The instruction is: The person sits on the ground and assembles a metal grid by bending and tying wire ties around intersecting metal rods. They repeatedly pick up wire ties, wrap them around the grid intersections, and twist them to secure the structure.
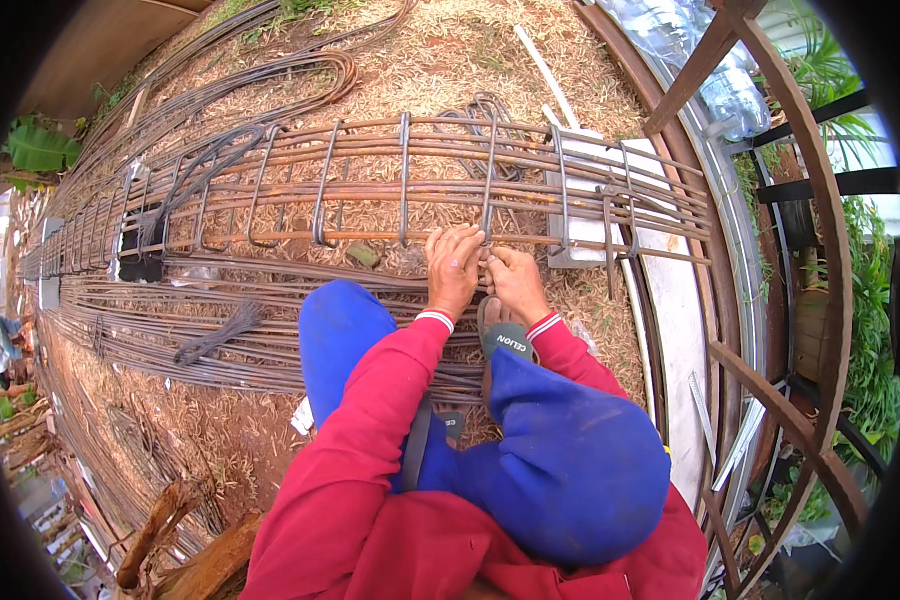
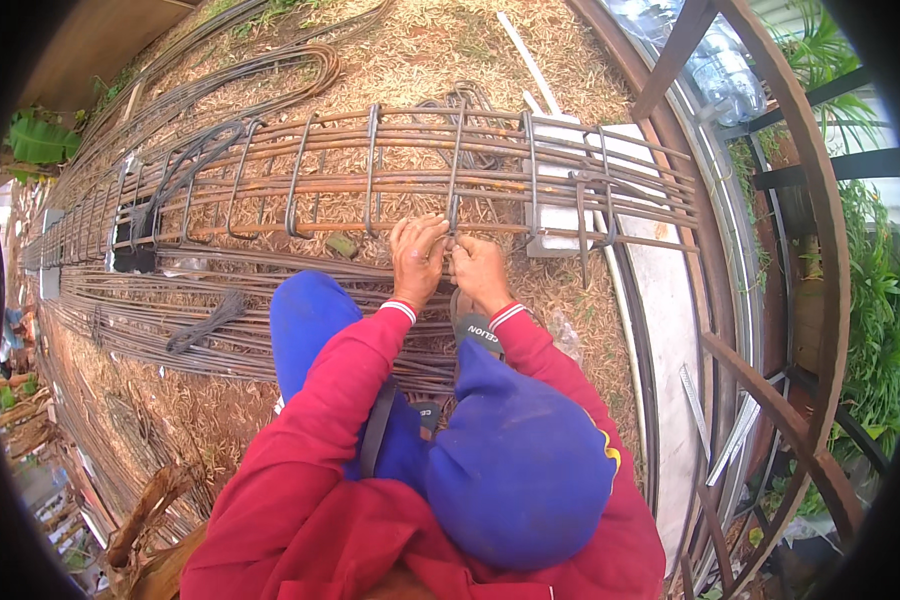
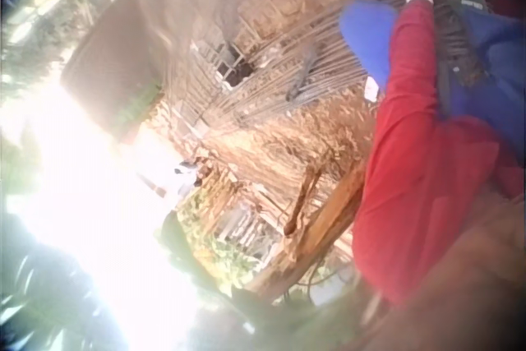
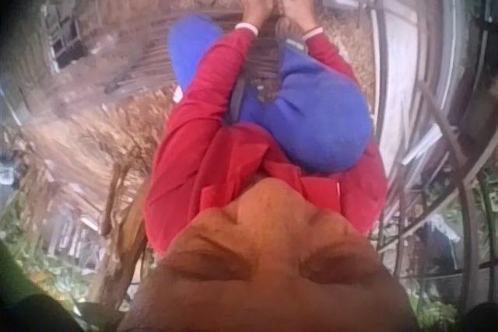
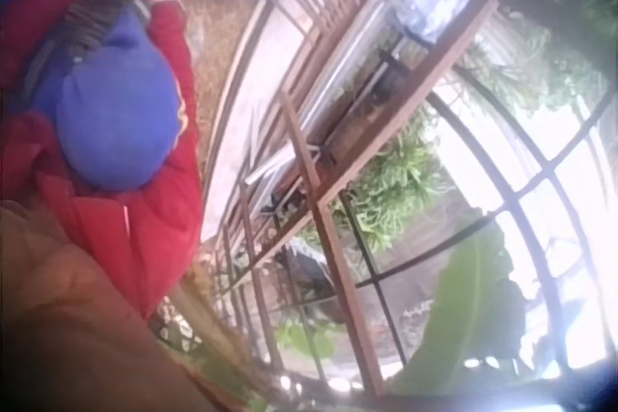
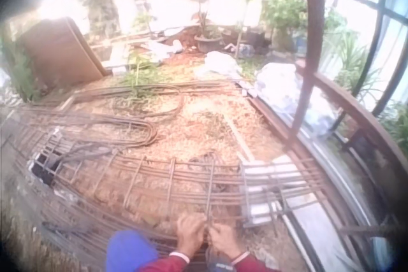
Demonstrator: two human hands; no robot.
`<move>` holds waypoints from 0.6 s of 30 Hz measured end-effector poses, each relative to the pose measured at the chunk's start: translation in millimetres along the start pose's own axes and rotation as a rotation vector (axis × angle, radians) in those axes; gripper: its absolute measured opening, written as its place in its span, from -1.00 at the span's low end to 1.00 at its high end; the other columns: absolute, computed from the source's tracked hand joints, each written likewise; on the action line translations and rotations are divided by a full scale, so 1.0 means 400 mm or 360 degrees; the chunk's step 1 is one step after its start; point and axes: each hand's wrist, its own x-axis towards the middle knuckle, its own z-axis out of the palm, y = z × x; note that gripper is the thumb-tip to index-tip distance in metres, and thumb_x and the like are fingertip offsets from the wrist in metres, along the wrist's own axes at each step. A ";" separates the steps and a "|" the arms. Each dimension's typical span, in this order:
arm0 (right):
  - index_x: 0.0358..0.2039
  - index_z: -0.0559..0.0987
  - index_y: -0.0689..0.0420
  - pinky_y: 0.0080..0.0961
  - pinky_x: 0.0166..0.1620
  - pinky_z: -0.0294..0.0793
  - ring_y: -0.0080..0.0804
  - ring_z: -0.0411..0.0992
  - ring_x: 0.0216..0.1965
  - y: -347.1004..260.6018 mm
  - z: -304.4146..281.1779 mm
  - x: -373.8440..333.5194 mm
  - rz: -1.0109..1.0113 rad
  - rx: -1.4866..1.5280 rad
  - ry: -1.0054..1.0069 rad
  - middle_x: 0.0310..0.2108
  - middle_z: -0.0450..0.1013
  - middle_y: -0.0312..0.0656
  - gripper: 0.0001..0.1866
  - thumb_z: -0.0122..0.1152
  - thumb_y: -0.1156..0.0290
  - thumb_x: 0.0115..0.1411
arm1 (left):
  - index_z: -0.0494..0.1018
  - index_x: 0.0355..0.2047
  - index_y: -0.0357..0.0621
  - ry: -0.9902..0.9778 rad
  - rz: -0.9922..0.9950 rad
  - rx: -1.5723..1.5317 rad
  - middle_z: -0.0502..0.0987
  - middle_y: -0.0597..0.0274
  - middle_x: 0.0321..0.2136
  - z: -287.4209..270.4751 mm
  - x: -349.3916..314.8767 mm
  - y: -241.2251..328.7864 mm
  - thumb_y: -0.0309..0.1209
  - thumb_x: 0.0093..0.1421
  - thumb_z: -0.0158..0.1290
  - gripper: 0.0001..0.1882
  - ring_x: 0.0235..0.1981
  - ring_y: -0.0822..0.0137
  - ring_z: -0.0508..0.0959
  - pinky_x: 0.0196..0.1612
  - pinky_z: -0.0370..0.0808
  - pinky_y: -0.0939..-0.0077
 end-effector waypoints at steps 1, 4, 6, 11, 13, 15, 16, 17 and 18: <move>-0.41 0.57 0.28 -0.55 -0.55 0.40 -0.62 0.41 -0.62 -0.005 0.004 0.006 0.0120 0.0005 -0.0029 -0.64 0.44 -0.29 -0.77 0.03 0.47 0.35 | 0.56 -0.09 -0.04 -0.0051 -0.0057 0.0056 0.57 0.22 -0.05 0.002 0.000 -0.003 -0.53 0.14 0.11 -0.70 0.08 0.16 0.50 0.28 0.18 0.07; -0.41 0.57 0.27 -0.54 -0.54 0.40 -0.58 0.42 -0.61 -0.009 0.011 0.012 0.0055 0.0113 -0.0004 -0.63 0.45 -0.27 -0.78 0.03 0.47 0.34 | 0.57 -0.05 -0.03 -0.0009 -0.0070 0.0089 0.55 0.20 -0.05 0.001 -0.005 0.005 -0.53 0.15 0.10 -0.66 0.08 0.12 0.47 0.26 0.17 0.06; -0.37 0.59 0.28 -0.54 -0.52 0.42 -0.59 0.43 -0.59 -0.010 0.010 0.014 0.0033 0.0094 -0.0037 -0.62 0.46 -0.28 -0.79 0.02 0.47 0.35 | 0.58 -0.03 -0.01 0.0021 -0.0191 0.0058 0.53 0.18 -0.05 -0.002 -0.008 0.020 -0.54 0.15 0.08 -0.64 0.09 0.09 0.45 0.24 0.17 0.03; -0.35 0.57 0.27 -0.32 -0.42 0.47 -0.21 0.50 -0.58 -0.010 -0.002 0.003 -0.0221 -0.0323 0.0003 -0.60 0.50 -0.06 -0.80 0.02 0.43 0.30 | 0.60 -0.04 -0.05 0.0090 -0.0565 -0.0056 0.53 0.13 -0.11 -0.007 -0.032 0.070 -0.53 0.20 0.07 -0.68 0.03 0.13 0.46 0.10 0.32 0.24; -0.33 0.57 0.25 -0.19 -0.37 0.49 0.00 0.50 -0.51 -0.015 -0.003 -0.005 -0.0290 -0.0525 0.0050 -0.54 0.51 0.06 -0.80 0.01 0.42 0.28 | 0.59 -0.03 -0.12 -0.0013 -0.1077 -0.0486 0.56 0.16 -0.15 -0.004 -0.034 0.076 -0.50 0.25 0.07 -0.72 -0.05 0.22 0.50 0.02 0.38 0.36; -0.32 0.57 0.23 -0.09 -0.32 0.49 0.14 0.51 -0.44 -0.025 -0.002 -0.013 -0.0385 -0.0708 0.0098 -0.49 0.51 0.14 -0.80 0.01 0.41 0.27 | 0.57 -0.01 -0.19 -0.0226 -0.1785 -0.1306 0.60 0.21 -0.20 0.004 -0.027 0.071 -0.45 0.31 0.07 -0.73 -0.14 0.33 0.54 -0.08 0.44 0.46; -0.31 0.58 0.21 -0.05 -0.30 0.49 0.19 0.50 -0.41 -0.032 -0.002 -0.018 -0.0442 -0.0792 0.0122 -0.47 0.52 0.16 -0.80 0.01 0.40 0.27 | 0.56 -0.01 -0.25 -0.0228 -0.1901 -0.1622 0.63 0.30 -0.23 0.005 -0.022 0.064 -0.35 0.34 0.09 -0.71 -0.24 0.45 0.57 -0.12 0.47 0.50; -0.31 0.58 0.20 -0.01 -0.28 0.49 0.23 0.50 -0.38 -0.041 -0.004 -0.023 -0.0503 -0.0879 0.0146 -0.45 0.52 0.18 -0.80 0.01 0.39 0.28 | 0.56 -0.02 -0.22 -0.0241 -0.2016 -0.1706 0.63 0.31 -0.22 0.008 -0.017 0.057 -0.34 0.34 0.10 -0.71 -0.24 0.45 0.58 -0.12 0.48 0.50; -0.30 0.58 0.20 0.01 -0.27 0.49 0.22 0.51 -0.36 -0.053 -0.008 -0.026 -0.0486 -0.0959 0.0097 -0.45 0.52 0.18 -0.79 0.01 0.38 0.28 | 0.56 -0.02 -0.20 -0.0270 -0.2091 -0.1828 0.63 0.31 -0.21 0.009 -0.013 0.051 -0.32 0.33 0.11 -0.71 -0.23 0.46 0.58 -0.13 0.49 0.50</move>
